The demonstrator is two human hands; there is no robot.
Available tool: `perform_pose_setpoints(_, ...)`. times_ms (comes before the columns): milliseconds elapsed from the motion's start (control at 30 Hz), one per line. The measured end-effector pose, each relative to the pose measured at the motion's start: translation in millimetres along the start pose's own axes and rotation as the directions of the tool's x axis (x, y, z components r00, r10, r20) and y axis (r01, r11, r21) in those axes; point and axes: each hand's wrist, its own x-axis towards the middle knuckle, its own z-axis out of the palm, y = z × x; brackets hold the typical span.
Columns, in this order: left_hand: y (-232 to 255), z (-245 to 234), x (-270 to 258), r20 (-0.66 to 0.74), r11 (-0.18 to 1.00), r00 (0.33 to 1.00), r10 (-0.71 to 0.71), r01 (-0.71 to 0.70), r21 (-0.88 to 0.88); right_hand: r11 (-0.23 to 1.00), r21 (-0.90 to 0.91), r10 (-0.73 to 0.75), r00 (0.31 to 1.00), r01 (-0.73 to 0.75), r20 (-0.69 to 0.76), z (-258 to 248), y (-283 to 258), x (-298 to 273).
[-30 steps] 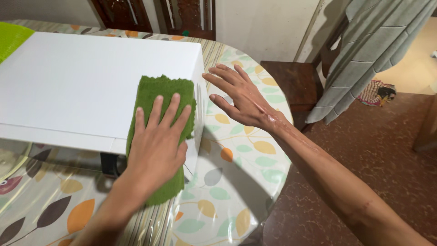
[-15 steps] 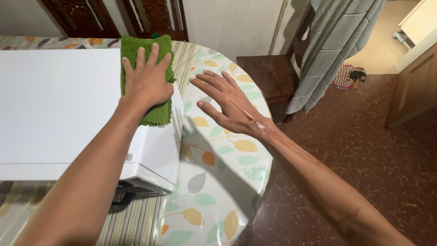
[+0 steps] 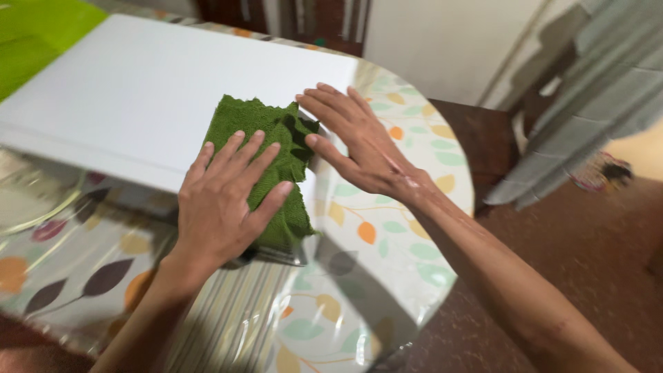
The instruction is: The person wipes the exterior surfaces of a white microwave oven using a green cloth. They clean the top, front, and side panels in a repetitive wiping motion.
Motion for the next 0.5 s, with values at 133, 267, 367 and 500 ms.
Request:
perform_pose_setpoints(133, -52, 2, -35, -0.264, 0.999, 0.964, -0.032, 0.034, 0.002, 0.998, -0.013, -0.057, 0.998, 0.058, 0.032, 13, -22, 27)
perform_pose_setpoints(267, -120, 6, -61, -0.309, 0.991, 0.949, -0.053, 0.087, 0.099, 0.995, -0.01, -0.098, 0.992, 0.099, 0.076, 26, -51, 55)
perform_pose_setpoints(367, -173, 3, -78, -0.34, 0.97, 0.933, -0.116, 0.18, 0.165, 0.987, -0.038, -0.152, 0.981, 0.157, 0.119, 44, -73, 86)
perform_pose_setpoints(500, -228, 12, -95, -0.439, 0.957, 0.872, -0.216, 0.277, 0.08, 0.988, -0.025, -0.143, 0.972, 0.151, 0.187, 73, -98, 126)
